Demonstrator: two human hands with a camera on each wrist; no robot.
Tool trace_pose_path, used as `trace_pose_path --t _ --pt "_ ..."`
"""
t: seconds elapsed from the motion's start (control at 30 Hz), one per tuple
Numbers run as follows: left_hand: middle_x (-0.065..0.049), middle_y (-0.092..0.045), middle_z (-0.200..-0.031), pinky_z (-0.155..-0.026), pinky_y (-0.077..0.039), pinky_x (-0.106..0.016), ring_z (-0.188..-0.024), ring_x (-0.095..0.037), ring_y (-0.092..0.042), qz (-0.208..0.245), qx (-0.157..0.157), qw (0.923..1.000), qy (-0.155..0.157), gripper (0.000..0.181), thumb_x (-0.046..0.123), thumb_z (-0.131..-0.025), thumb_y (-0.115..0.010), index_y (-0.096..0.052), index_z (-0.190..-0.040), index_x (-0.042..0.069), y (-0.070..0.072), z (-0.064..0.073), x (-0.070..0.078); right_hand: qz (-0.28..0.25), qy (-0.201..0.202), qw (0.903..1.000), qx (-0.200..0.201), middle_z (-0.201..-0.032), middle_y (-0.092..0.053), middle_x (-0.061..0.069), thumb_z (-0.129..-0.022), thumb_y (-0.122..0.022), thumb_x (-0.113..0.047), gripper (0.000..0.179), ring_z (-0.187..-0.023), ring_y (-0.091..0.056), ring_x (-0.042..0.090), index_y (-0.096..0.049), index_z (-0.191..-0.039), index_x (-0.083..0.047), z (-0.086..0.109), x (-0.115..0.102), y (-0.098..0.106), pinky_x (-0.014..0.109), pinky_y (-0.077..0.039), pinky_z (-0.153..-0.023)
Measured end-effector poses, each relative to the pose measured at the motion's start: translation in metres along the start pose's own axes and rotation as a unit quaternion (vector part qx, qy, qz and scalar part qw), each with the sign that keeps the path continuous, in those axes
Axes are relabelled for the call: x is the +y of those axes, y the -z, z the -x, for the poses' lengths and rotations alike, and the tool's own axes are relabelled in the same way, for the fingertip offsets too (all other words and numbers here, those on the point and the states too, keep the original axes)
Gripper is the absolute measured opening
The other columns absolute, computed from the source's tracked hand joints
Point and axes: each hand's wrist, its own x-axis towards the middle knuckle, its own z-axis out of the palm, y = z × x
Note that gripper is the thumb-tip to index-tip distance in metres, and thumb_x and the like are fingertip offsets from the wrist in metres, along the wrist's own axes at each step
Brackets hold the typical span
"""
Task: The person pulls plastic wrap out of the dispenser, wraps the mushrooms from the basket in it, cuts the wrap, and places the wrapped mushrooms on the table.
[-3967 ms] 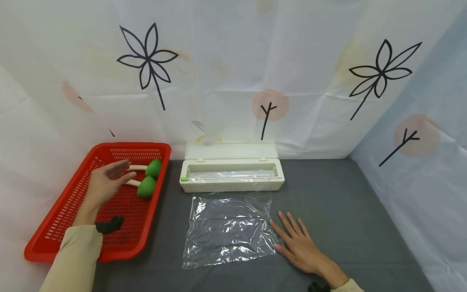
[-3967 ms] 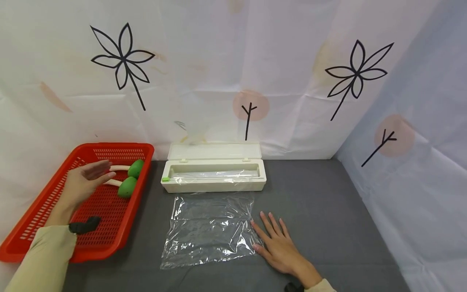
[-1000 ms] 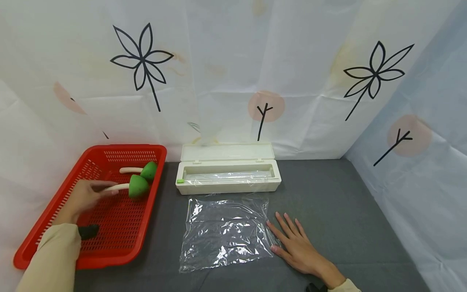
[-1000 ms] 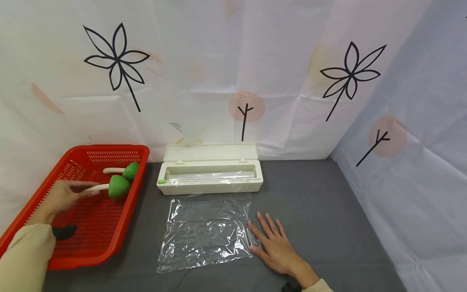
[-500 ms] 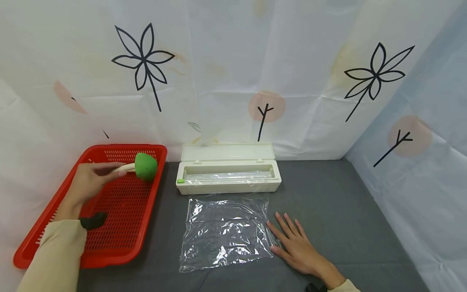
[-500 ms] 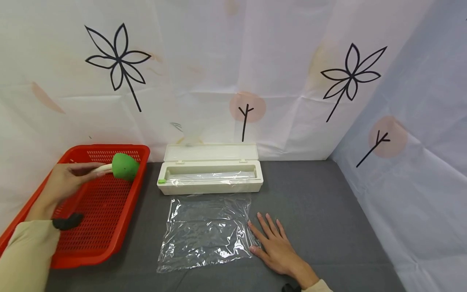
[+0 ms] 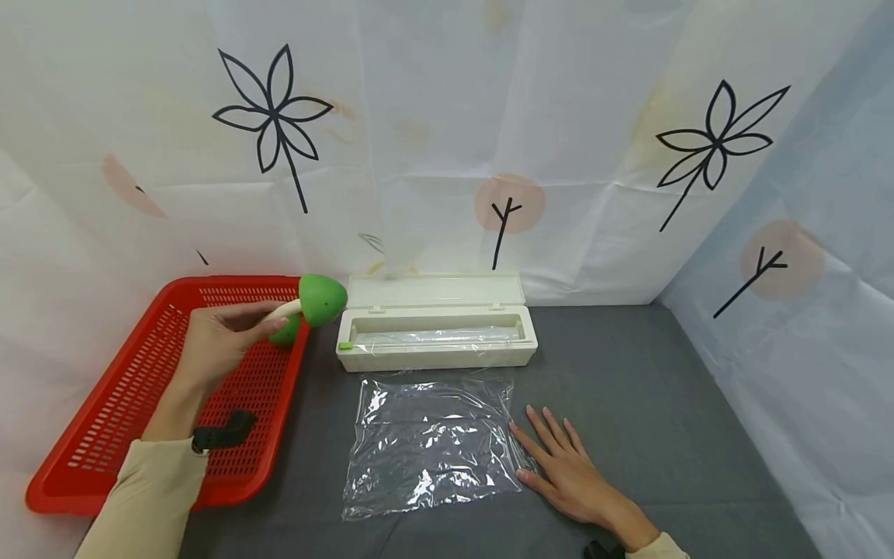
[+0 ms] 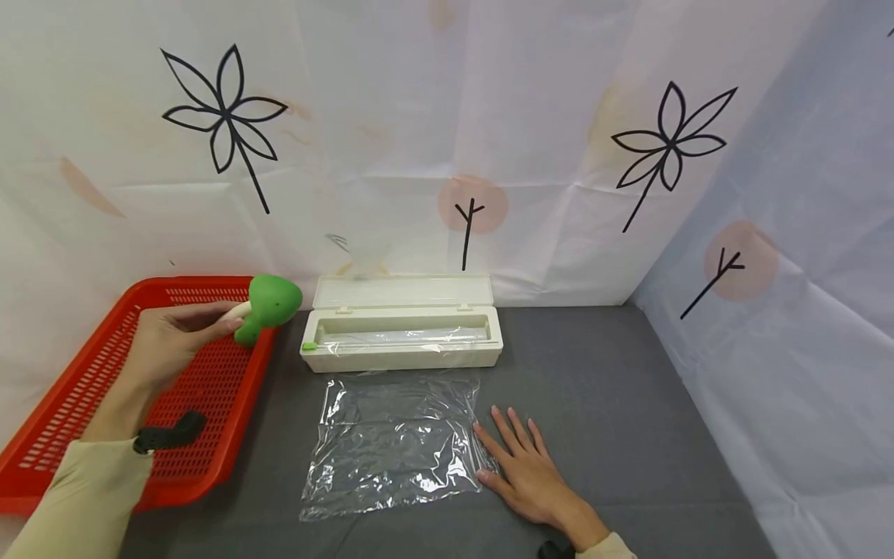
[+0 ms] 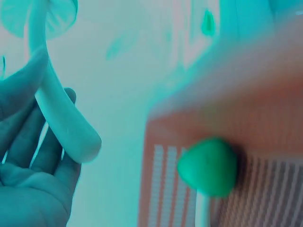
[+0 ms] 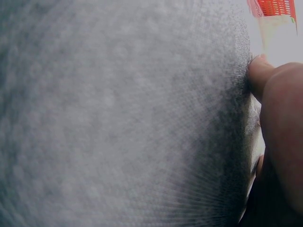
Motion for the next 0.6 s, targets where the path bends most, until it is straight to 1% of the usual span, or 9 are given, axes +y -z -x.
trace_pose_path --t 0.13,0.17,0.27,0.33,0.43,0.5,0.6 --pt "0.009 -0.075 -0.101 -0.075 -0.057 -0.021 -0.086 -0.008 -0.071 0.036 -0.011 0.9992 -0.016 0.039 0.012 -0.09 -0.079 -0.07 -0.124 -0.004 -0.023 0.01 0.011 0.01 0.009 0.9999 0.006 -0.164 -0.026 0.019 -0.102 -0.056 -0.046 0.062 -0.152 -0.015 0.041 -0.04 -0.158 -0.022 0.001 0.005 -0.004 0.043 0.01 -0.12" --pt "0.008 -0.076 -0.101 -0.075 -0.057 -0.021 -0.086 -0.008 -0.071 0.039 -0.013 0.9989 -0.021 0.038 0.011 -0.09 -0.079 -0.07 -0.123 -0.004 -0.029 0.013 0.013 0.009 0.009 0.9999 0.005 -0.164 -0.025 0.019 -0.103 -0.055 -0.046 0.062 -0.152 -0.015 0.04 -0.039 -0.158 -0.023 0.001 0.006 -0.004 0.041 0.011 -0.12" --pt "0.007 -0.076 -0.101 -0.073 -0.055 -0.019 -0.089 -0.006 -0.067 0.055 -0.013 0.9979 -0.032 0.035 0.008 -0.088 -0.08 -0.072 -0.119 -0.006 -0.049 0.022 0.017 0.005 0.011 0.9999 0.005 -0.165 -0.025 0.018 -0.103 -0.056 -0.045 0.062 -0.152 -0.014 0.04 -0.038 -0.158 -0.024 0.001 0.006 -0.004 0.043 0.011 -0.12" --pt "0.003 -0.077 -0.1 -0.073 -0.055 -0.02 -0.088 -0.006 -0.067 0.076 -0.019 0.9963 -0.036 0.032 0.003 -0.087 -0.08 -0.072 -0.116 -0.009 -0.064 0.029 0.018 0.004 0.018 0.9998 0.007 -0.164 -0.025 0.02 -0.103 -0.056 -0.044 0.062 -0.152 -0.014 0.041 -0.038 -0.158 -0.022 0.001 0.005 -0.003 0.044 0.01 -0.12" --pt "-0.004 -0.077 -0.098 -0.072 -0.055 -0.02 -0.086 -0.007 -0.068 0.118 -0.032 0.9922 -0.024 0.03 -0.003 -0.085 -0.079 -0.072 -0.114 -0.011 -0.088 0.04 0.018 0.002 0.017 0.9998 0.01 -0.163 -0.026 0.021 -0.103 -0.057 -0.042 0.061 -0.152 -0.015 0.042 -0.04 -0.157 -0.021 0.001 0.004 -0.002 0.045 0.009 -0.12" --pt "-0.011 -0.077 -0.098 -0.07 -0.055 -0.021 -0.082 -0.008 -0.068 0.136 -0.046 0.9894 -0.019 0.029 -0.004 -0.084 -0.079 -0.072 -0.112 -0.012 -0.105 0.047 0.016 0.0 0.005 1.0 0.002 -0.164 -0.025 0.019 -0.102 -0.057 -0.045 0.062 -0.152 -0.015 0.042 -0.04 -0.158 -0.022 0.001 0.003 -0.002 0.046 0.009 -0.12" --pt "-0.018 -0.075 -0.097 -0.063 -0.053 -0.021 -0.075 -0.008 -0.065 0.14 -0.067 0.9877 -0.014 0.028 -0.002 -0.082 -0.082 -0.074 -0.109 -0.009 -0.129 0.058 0.012 -0.007 -0.025 0.9994 -0.025 -0.167 -0.021 0.014 -0.102 -0.055 -0.05 0.064 -0.153 -0.011 0.039 -0.038 -0.158 -0.025 0.0 0.003 -0.001 0.046 0.009 -0.12"
